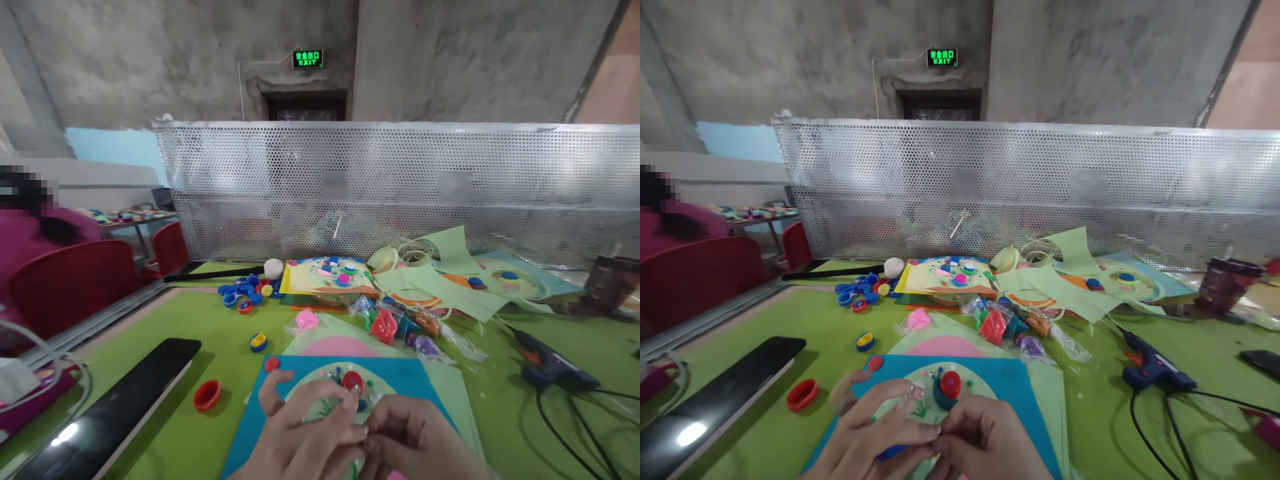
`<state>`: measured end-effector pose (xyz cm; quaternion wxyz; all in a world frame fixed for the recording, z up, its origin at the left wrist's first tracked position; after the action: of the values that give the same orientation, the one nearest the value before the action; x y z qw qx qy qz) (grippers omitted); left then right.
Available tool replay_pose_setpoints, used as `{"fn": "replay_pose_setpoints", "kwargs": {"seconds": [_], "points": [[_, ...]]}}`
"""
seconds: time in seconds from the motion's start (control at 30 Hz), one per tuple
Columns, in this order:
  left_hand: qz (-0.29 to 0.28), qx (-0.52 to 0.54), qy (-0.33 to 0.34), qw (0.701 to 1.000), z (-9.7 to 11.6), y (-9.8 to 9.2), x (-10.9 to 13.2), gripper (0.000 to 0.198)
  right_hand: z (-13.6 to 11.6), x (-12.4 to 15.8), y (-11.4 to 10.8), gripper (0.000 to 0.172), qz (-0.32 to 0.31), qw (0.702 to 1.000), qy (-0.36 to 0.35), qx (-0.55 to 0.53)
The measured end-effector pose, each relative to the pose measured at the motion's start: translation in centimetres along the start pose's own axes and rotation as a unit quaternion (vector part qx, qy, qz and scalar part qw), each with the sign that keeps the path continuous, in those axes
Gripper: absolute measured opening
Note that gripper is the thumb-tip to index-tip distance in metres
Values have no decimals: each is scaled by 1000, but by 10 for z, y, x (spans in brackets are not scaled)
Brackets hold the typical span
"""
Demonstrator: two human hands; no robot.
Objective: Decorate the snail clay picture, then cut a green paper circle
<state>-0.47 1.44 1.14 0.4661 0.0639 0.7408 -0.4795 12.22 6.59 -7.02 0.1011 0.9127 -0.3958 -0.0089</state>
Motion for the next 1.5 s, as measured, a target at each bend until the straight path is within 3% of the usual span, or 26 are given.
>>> {"fn": "replay_pose_setpoints", "kwargs": {"seconds": [0.3, 0.4, 0.5, 0.63, 0.77, 0.87, 0.93, 1.03, 1.13, 1.23, 1.37, 1.5], "points": [[-10, -8, 8, 1000, 5, -2, -1, 29, 0, 2, 3, 45, 19, 1000, 18, 3], [-9, -11, -23, 1000, 3, -2, -1, 36, 0, 3, 4, 42, 32, 999, 29, 0], [-7, -12, 3, 1000, 4, -3, 0, 43, -1, 3, 5, 40, 32, 999, 37, 0], [-11, -46, -14, 999, 3, -2, 3, 55, -2, 3, 6, 38, 25, 998, 63, 3], [-8, -64, 6, 998, 7, -2, 6, 59, -2, 4, 8, 39, 24, 997, 73, -13], [-39, -7, 14, 999, 5, -1, 1, 50, -6, 6, 6, 37, 34, 997, 72, 4], [-78, 43, -14, 996, -5, 2, -5, 38, -15, 9, 2, 38, 51, 998, 43, 14], [-69, 118, -154, 979, -36, 3, -11, 46, -38, 15, -10, 40, 95, 995, -29, 19], [-34, 232, -277, 932, -67, 8, -8, 61, -53, 21, -22, 38, 137, 989, -56, 27], [-60, 315, -333, 887, -79, 22, -4, 60, -54, 20, -27, 40, 148, 988, -51, 13], [-87, 367, -330, 865, -75, 32, -1, 58, -42, 14, -27, 44, 132, 991, -29, -7], [-88, 376, -262, 885, -60, 31, -5, 51, -37, 9, -25, 42, 106, 994, -28, -11]]}}
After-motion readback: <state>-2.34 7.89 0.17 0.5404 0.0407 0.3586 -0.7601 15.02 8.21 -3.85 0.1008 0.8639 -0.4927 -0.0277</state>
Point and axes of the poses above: each hand's wrist, its own x-axis away from the middle knuckle, its own y-axis out of the palm, z = x × y, the point moved 6 cm from there along -x, towards the middle knuckle, and after that the axes turned 15 degrees about -z, right-handed, at the moved point
